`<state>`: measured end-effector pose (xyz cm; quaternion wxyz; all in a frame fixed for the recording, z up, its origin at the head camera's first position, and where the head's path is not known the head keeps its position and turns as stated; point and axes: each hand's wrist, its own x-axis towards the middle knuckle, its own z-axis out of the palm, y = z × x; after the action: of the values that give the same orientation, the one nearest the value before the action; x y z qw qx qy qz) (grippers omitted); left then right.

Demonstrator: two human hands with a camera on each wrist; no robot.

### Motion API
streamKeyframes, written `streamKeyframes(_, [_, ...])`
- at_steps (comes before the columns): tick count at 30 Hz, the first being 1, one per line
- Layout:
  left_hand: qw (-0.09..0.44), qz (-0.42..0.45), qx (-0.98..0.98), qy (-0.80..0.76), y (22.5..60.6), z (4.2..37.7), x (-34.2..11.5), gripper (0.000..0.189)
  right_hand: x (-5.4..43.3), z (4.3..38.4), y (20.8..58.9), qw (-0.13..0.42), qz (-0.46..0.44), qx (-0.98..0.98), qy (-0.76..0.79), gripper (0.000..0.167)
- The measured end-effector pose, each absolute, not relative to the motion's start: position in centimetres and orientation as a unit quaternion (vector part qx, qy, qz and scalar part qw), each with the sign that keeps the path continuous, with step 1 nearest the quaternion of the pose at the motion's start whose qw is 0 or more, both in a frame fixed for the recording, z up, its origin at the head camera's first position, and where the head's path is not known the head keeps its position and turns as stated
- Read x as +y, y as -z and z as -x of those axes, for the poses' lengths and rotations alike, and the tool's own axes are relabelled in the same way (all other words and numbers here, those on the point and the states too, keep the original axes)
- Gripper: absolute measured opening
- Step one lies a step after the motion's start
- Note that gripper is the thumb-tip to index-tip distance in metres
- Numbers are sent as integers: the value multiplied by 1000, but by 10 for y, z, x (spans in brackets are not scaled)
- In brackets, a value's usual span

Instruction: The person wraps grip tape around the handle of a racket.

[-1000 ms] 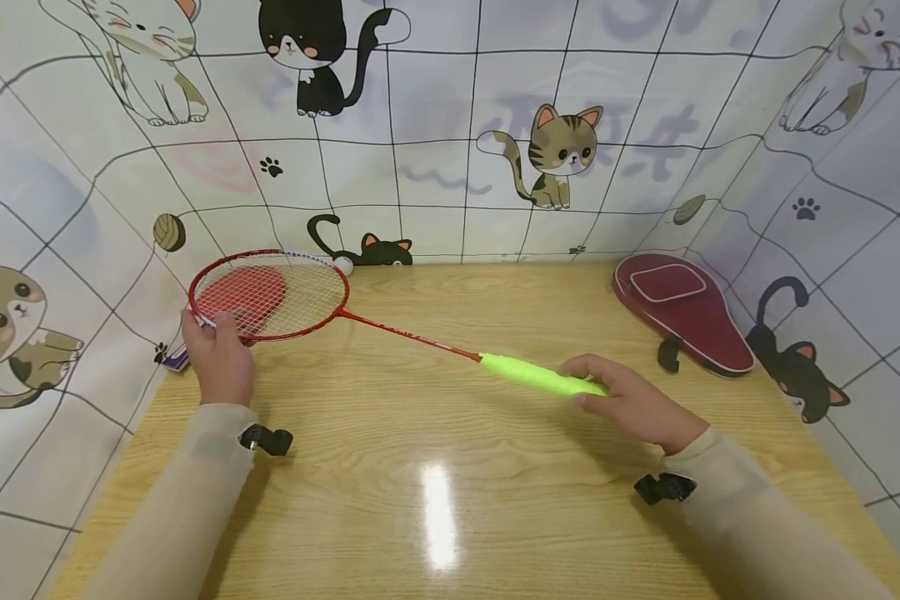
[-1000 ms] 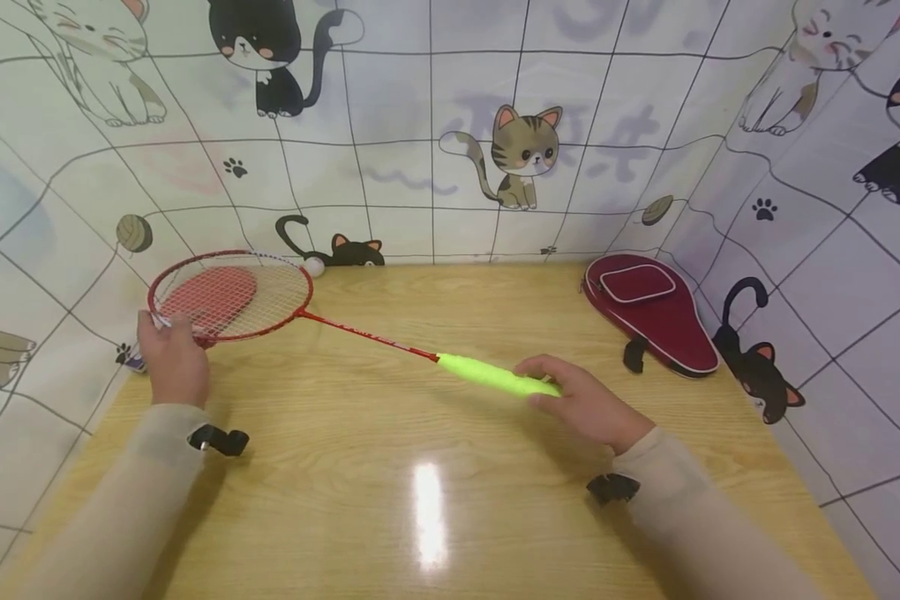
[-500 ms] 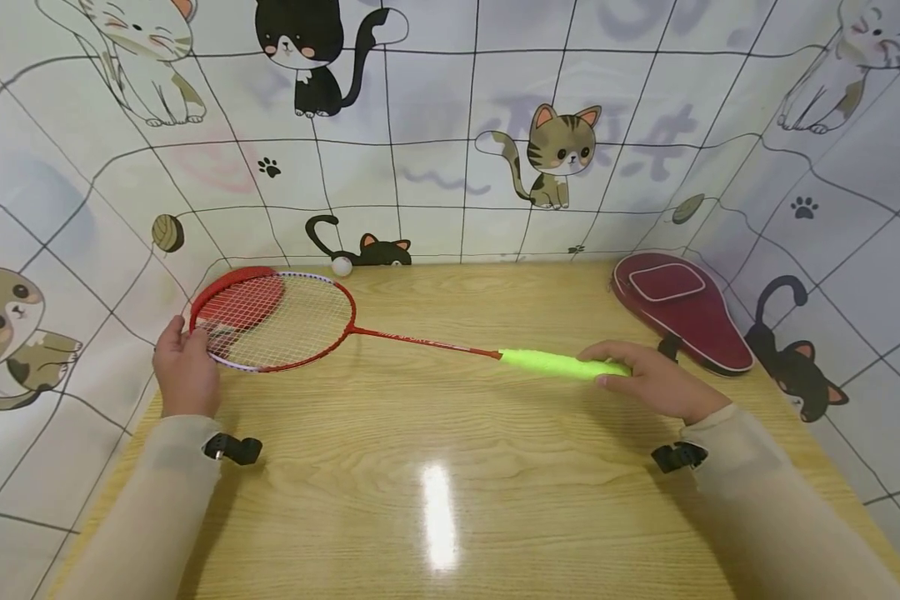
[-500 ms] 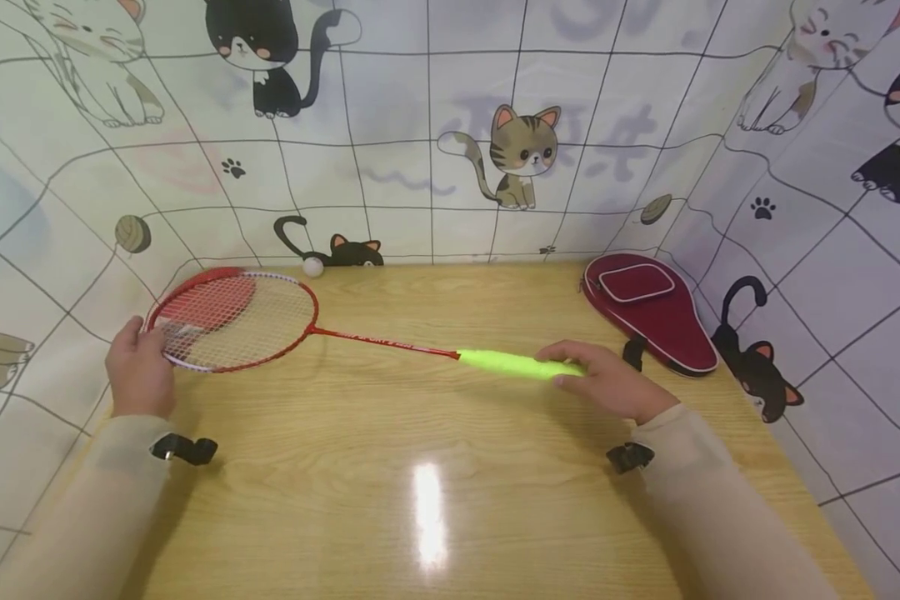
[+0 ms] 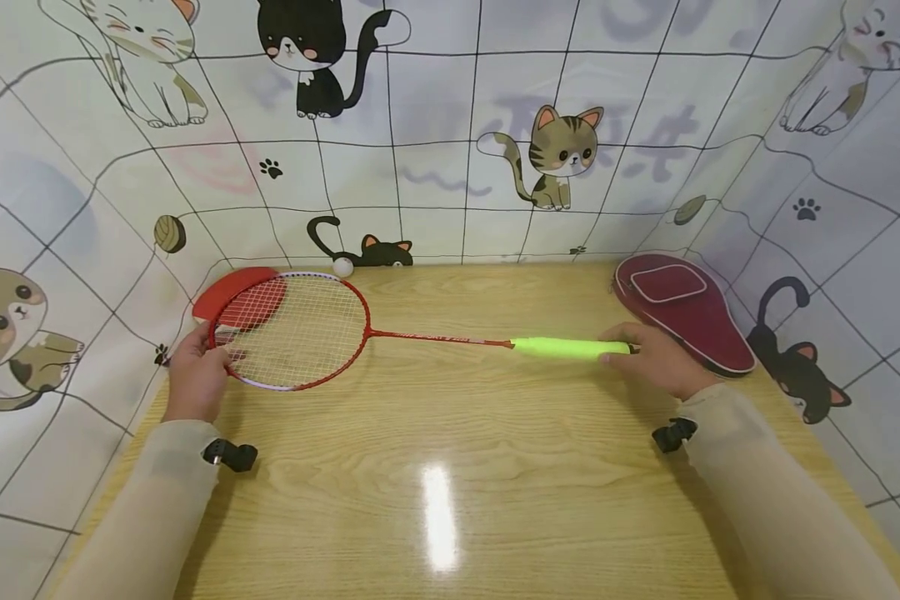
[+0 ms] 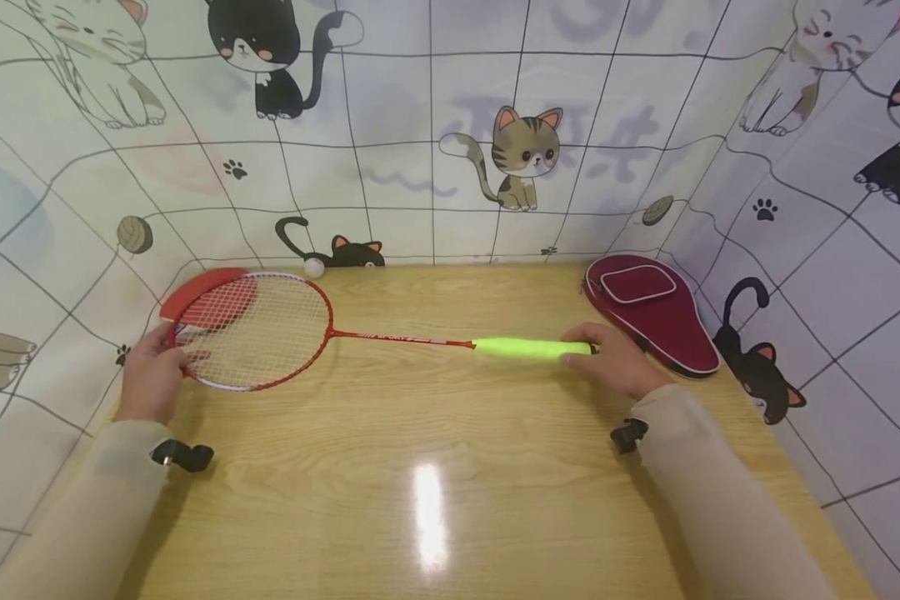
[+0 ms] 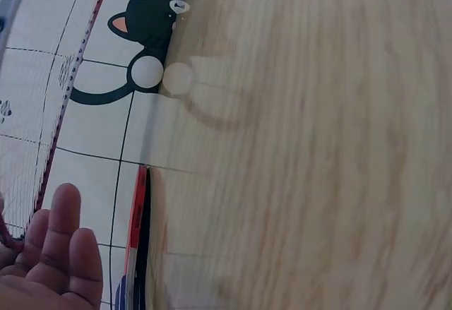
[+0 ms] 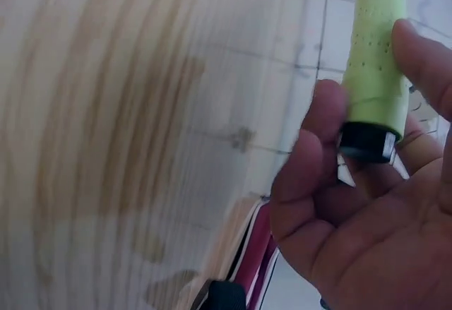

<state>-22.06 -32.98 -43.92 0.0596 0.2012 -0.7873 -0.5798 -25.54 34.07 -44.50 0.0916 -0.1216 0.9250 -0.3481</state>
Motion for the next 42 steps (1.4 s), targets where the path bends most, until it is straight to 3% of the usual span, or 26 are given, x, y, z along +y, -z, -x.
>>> streamKeyframes(8, [8,-98,-882,461,445,216,-345,77,356,264,450,102,119,935,317,46])
streamKeyframes(15, [-93,19,-931,351,449,218,-366,78,369,272,455,109,110,933,324,43])
streamKeyframes(21, [-148,87,-934,312,450,221,-374,91,374,277,458,129,102,931,326,48])
streamKeyframes(32, [-222,92,-930,280,446,221,-376,104,373,285,460,140,105,938,299,45])
streamKeyframes(42, [-251,94,-928,260,440,229,-372,108,375,288,454,162,120,945,259,51])
